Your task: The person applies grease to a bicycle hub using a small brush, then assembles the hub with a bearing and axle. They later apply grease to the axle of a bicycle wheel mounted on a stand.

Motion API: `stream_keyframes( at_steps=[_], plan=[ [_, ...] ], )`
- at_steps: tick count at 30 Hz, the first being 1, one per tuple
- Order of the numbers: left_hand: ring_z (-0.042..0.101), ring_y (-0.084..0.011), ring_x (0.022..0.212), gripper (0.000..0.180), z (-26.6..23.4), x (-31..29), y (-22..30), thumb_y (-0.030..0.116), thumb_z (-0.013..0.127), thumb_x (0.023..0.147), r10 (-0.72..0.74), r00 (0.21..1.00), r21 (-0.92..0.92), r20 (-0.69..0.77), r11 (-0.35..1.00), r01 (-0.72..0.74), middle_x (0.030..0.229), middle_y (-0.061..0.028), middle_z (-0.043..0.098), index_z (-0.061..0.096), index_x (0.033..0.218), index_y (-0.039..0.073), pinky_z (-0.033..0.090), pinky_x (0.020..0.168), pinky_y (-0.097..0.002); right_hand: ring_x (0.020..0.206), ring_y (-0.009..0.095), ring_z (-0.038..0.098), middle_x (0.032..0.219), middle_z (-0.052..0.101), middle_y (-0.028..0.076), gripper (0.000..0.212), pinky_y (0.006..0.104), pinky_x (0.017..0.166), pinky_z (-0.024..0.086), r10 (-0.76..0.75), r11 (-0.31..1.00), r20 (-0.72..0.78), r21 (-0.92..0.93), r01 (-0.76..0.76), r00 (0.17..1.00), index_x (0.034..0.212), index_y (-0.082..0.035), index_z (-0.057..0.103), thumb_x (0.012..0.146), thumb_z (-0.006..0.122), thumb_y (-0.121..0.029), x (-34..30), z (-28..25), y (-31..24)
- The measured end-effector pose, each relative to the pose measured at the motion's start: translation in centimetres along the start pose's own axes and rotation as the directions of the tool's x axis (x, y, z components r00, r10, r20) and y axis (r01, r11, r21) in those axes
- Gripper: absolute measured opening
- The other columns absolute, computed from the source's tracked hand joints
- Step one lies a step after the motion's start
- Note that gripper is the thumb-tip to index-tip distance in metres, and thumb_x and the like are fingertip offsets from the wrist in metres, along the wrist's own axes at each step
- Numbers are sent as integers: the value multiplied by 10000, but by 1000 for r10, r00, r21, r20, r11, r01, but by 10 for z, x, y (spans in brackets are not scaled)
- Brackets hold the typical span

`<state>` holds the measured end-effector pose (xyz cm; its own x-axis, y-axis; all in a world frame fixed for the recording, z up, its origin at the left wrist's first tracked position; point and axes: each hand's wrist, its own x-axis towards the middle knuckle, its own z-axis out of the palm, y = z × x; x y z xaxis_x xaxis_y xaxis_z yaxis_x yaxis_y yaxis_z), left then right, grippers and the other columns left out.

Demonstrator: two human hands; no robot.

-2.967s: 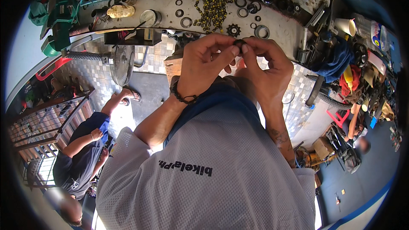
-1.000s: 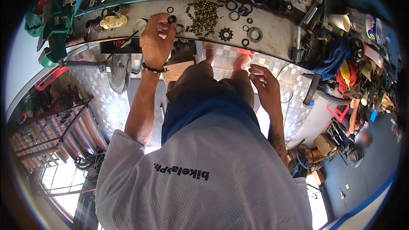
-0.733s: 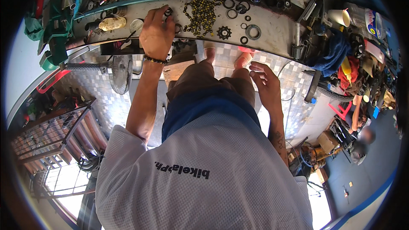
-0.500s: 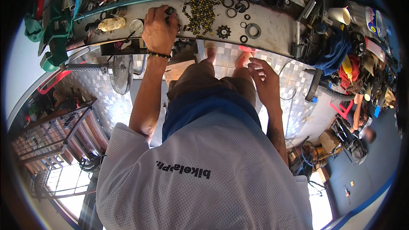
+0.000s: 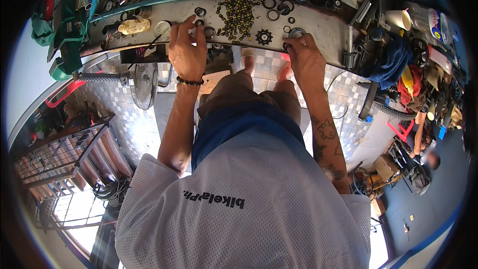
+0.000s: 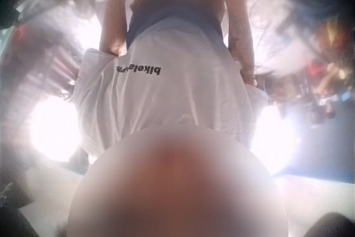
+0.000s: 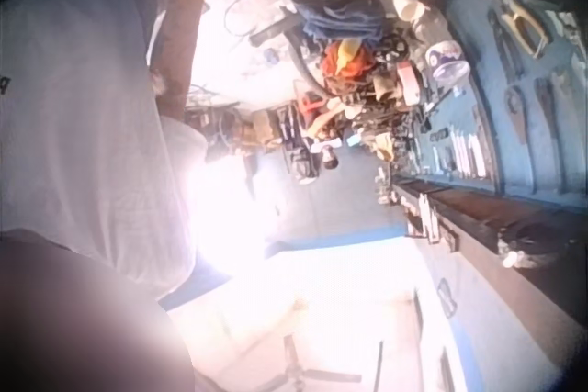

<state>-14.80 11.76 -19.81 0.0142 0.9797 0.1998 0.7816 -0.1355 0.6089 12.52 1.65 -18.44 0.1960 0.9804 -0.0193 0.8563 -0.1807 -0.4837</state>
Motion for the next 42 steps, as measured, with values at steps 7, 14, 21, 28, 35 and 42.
stream_keyframes(
  at_steps=[7,14,21,28,35,42],
  plan=[
    [671,-185,655,255,-1,-25,5,64,758,937,-30,999,-126,33,991,34,948,-72,707,758,1192,89,549,591,-346,923,334,732,1098,662,96,188,449,795,603,14,999,121,47,-20,993,1088,-137,779,904,771,-97,7,-2,11],
    [689,-254,666,333,8,-10,-5,162,789,932,14,1000,11,-17,1000,-14,775,-75,704,722,1239,50,546,635,-402,913,330,731,1082,643,105,138,457,779,584,-7,999,103,39,3,995,1030,-101,724,903,777,-88,9,-3,8],
    [750,-398,779,403,21,19,-12,318,741,954,-77,994,224,83,973,56,821,-152,769,680,1278,86,591,689,-516,863,333,733,1106,651,103,130,457,754,577,55,993,108,96,-66,993,989,-102,706,896,796,-106,5,-5,11],
    [755,-402,780,276,24,19,-12,284,728,965,-92,990,191,110,979,70,836,-161,777,725,1212,162,589,703,-518,830,300,758,1021,708,111,140,409,709,595,13,994,60,104,-19,998,1025,-62,703,918,784,-100,1,-5,12],
    [759,-383,840,271,15,12,-9,283,755,944,-133,986,184,97,976,113,897,-145,783,734,1159,119,586,733,-510,843,311,743,1035,737,95,163,415,746,587,3,981,25,192,-8,1000,1045,-79,707,900,778,-62,6,3,5],
    [754,-390,895,301,11,8,-12,303,789,913,-194,973,225,127,961,163,977,-157,787,730,1116,89,588,786,-501,846,305,746,1045,738,90,246,402,734,592,37,966,95,252,-60,995,1104,-101,707,882,784,-28,8,3,1]
  ],
)
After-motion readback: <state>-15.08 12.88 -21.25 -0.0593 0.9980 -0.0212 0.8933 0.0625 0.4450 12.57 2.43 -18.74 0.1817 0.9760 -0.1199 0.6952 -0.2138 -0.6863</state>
